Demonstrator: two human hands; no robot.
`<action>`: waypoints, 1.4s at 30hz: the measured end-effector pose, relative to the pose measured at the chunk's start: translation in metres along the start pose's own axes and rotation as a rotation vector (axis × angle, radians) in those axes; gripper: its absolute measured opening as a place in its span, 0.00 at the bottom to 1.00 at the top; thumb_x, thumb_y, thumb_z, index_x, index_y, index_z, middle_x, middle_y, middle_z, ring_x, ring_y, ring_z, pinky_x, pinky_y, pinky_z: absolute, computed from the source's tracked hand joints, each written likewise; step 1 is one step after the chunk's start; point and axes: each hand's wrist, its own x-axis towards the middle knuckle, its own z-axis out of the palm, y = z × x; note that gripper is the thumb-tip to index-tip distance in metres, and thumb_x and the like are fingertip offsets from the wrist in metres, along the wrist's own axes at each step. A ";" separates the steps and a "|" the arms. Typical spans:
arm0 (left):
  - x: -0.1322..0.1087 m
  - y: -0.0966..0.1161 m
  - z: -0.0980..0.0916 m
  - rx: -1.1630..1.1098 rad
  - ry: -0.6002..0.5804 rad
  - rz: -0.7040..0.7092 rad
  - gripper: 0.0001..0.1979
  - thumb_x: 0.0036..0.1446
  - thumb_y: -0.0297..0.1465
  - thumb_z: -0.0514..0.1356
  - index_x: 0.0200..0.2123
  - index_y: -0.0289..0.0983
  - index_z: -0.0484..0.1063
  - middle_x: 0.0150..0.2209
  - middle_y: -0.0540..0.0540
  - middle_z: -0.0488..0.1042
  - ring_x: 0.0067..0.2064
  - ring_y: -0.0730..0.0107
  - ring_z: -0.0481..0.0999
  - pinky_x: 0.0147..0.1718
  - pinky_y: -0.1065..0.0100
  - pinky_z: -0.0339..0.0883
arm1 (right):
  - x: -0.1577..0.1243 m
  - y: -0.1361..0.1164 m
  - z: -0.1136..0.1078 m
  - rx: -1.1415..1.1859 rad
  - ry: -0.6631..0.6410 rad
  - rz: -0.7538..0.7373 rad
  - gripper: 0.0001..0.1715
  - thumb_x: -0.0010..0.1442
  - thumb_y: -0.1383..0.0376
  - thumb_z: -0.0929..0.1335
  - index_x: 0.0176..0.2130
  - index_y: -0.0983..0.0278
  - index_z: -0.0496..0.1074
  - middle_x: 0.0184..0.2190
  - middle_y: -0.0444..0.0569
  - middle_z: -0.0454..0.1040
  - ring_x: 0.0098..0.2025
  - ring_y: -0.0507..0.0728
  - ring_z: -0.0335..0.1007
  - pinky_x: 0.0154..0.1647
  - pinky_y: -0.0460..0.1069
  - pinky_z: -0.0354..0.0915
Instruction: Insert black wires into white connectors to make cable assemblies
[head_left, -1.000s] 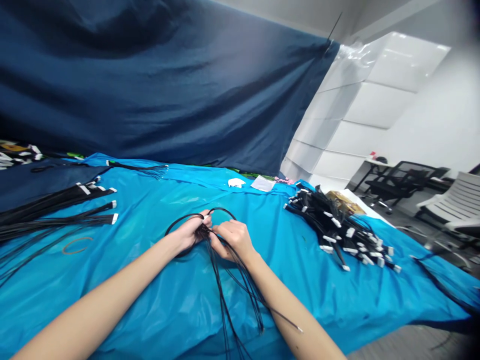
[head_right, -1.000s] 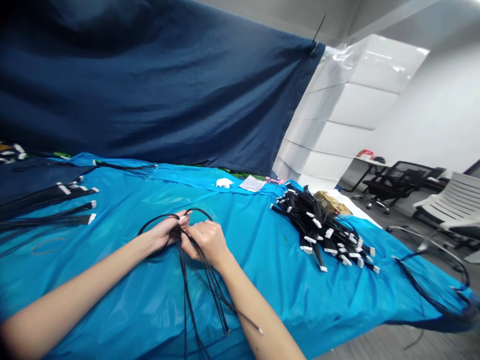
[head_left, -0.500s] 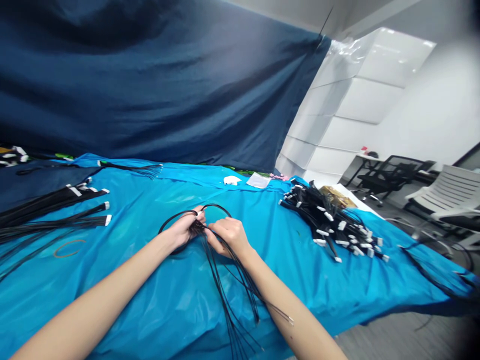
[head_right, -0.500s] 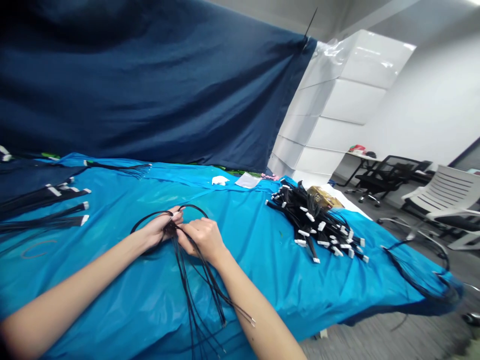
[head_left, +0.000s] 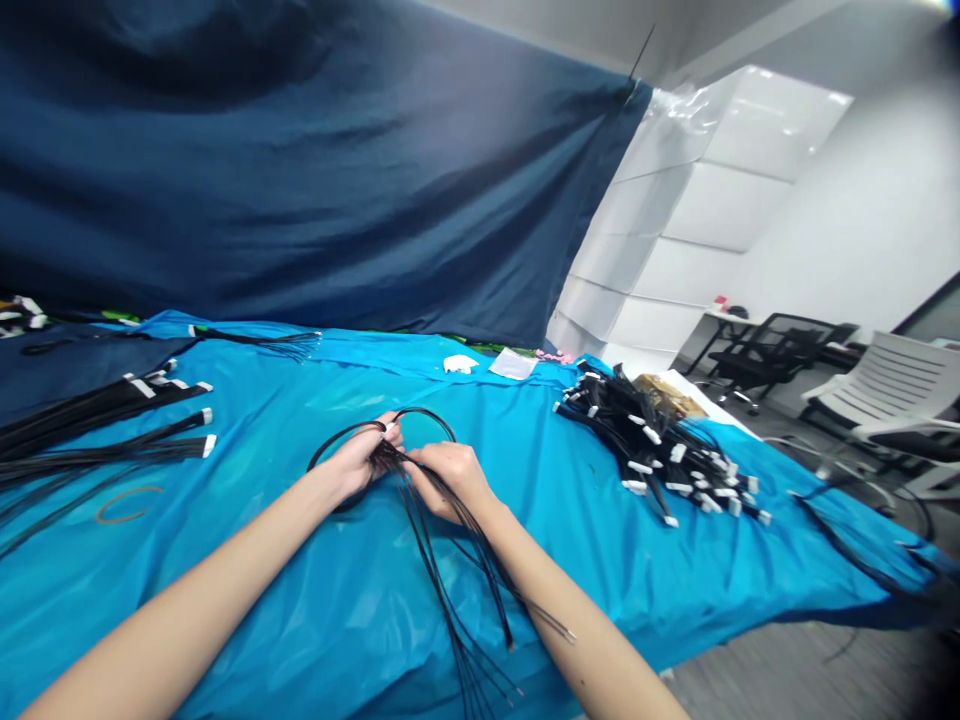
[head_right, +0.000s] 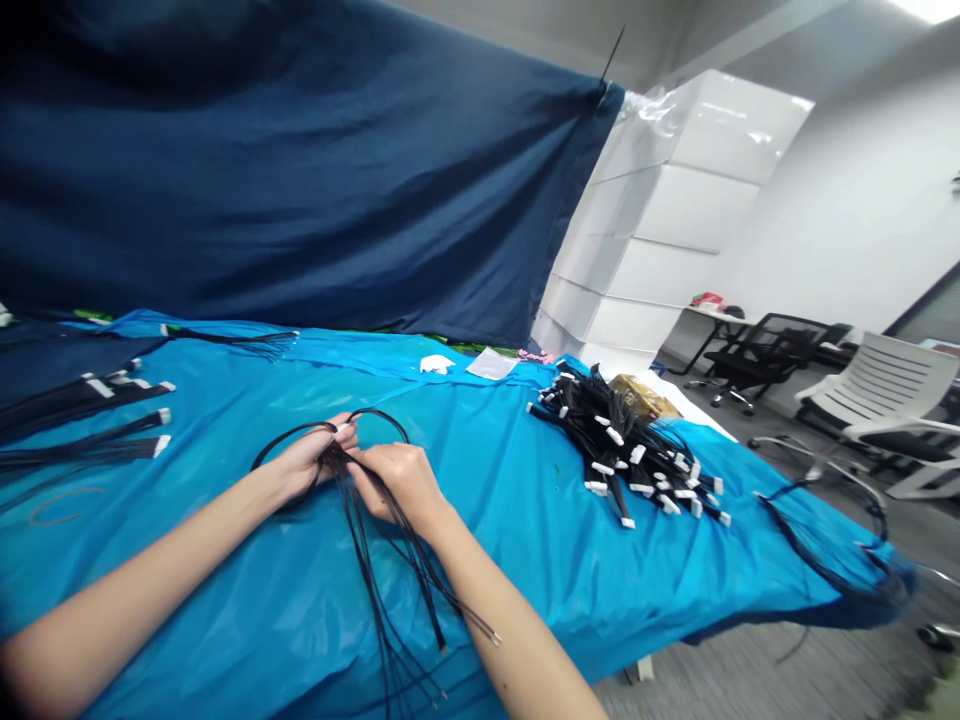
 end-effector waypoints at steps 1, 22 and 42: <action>0.001 0.000 -0.001 -0.002 -0.003 -0.001 0.06 0.43 0.20 0.53 0.24 0.36 0.60 0.13 0.58 0.55 0.13 0.83 0.54 0.12 0.80 0.48 | 0.000 0.000 0.000 0.014 -0.002 0.005 0.09 0.60 0.66 0.59 0.36 0.65 0.67 0.26 0.46 0.72 0.27 0.50 0.68 0.31 0.43 0.59; 0.002 -0.002 -0.003 -0.007 0.012 -0.021 0.06 0.43 0.21 0.53 0.22 0.36 0.58 0.12 0.58 0.55 0.13 0.83 0.53 0.12 0.79 0.47 | 0.000 -0.001 0.006 0.236 -0.013 0.099 0.09 0.60 0.67 0.60 0.38 0.64 0.68 0.31 0.47 0.73 0.32 0.50 0.70 0.35 0.41 0.63; -0.004 0.000 0.002 -0.013 0.034 -0.035 0.06 0.46 0.19 0.51 0.25 0.36 0.60 0.12 0.58 0.56 0.13 0.83 0.54 0.12 0.80 0.48 | 0.001 -0.005 -0.001 0.255 -0.061 0.140 0.11 0.59 0.66 0.59 0.37 0.64 0.69 0.29 0.47 0.73 0.29 0.50 0.69 0.33 0.42 0.61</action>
